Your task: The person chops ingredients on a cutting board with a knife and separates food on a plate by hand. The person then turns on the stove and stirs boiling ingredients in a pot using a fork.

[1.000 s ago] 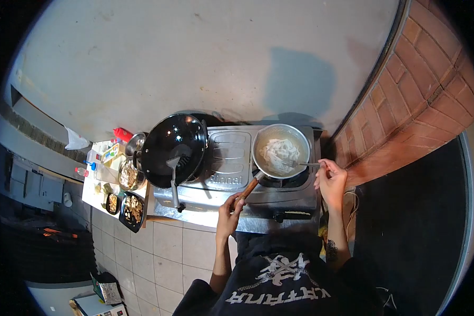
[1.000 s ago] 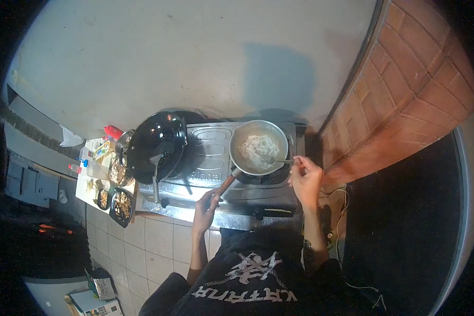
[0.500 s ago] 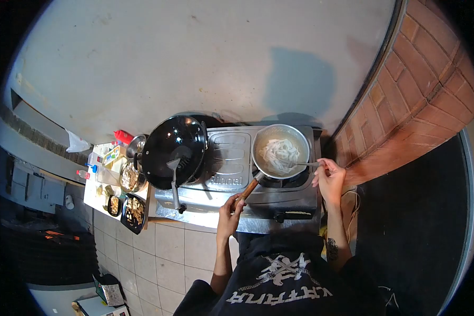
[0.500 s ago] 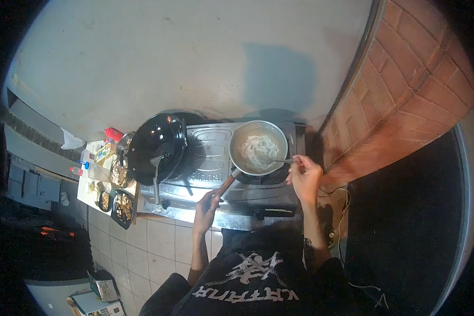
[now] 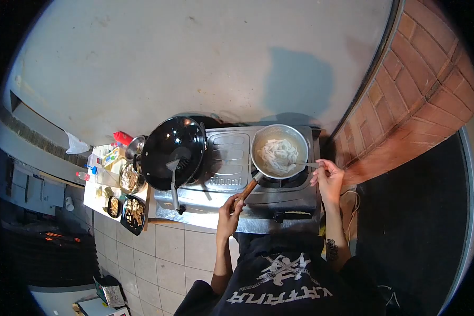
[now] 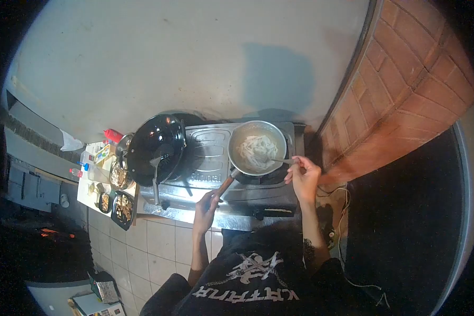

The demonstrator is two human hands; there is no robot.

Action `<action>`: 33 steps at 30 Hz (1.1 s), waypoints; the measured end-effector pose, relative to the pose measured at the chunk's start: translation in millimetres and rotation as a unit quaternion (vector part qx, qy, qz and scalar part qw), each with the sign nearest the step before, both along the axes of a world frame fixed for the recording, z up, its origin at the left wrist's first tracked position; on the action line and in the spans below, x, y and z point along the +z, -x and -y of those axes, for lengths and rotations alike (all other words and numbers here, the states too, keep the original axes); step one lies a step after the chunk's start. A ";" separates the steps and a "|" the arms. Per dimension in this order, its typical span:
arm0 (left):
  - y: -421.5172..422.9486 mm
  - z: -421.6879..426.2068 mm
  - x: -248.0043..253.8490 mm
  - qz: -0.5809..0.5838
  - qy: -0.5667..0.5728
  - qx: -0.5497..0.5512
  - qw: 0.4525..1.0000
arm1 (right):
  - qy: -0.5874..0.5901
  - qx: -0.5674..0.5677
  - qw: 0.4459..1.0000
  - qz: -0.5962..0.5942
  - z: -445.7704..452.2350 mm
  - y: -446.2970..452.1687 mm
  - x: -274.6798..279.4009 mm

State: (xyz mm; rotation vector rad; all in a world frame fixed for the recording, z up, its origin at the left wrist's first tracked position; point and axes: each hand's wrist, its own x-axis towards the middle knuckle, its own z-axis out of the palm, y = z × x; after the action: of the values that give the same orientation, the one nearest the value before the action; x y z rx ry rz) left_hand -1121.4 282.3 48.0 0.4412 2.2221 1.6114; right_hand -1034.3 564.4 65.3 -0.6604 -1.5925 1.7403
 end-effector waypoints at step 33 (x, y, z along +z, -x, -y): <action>-0.9 0.6 -3.8 -0.008 -0.008 0.001 1.000 | -0.016 -0.010 1.000 -0.009 -3.6 -0.5 18.3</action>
State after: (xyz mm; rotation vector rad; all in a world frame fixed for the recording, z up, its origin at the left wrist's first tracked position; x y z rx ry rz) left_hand -1120.5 281.7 44.2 0.4573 2.2240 1.6322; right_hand -1033.8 568.0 83.6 -0.6424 -1.5936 1.6980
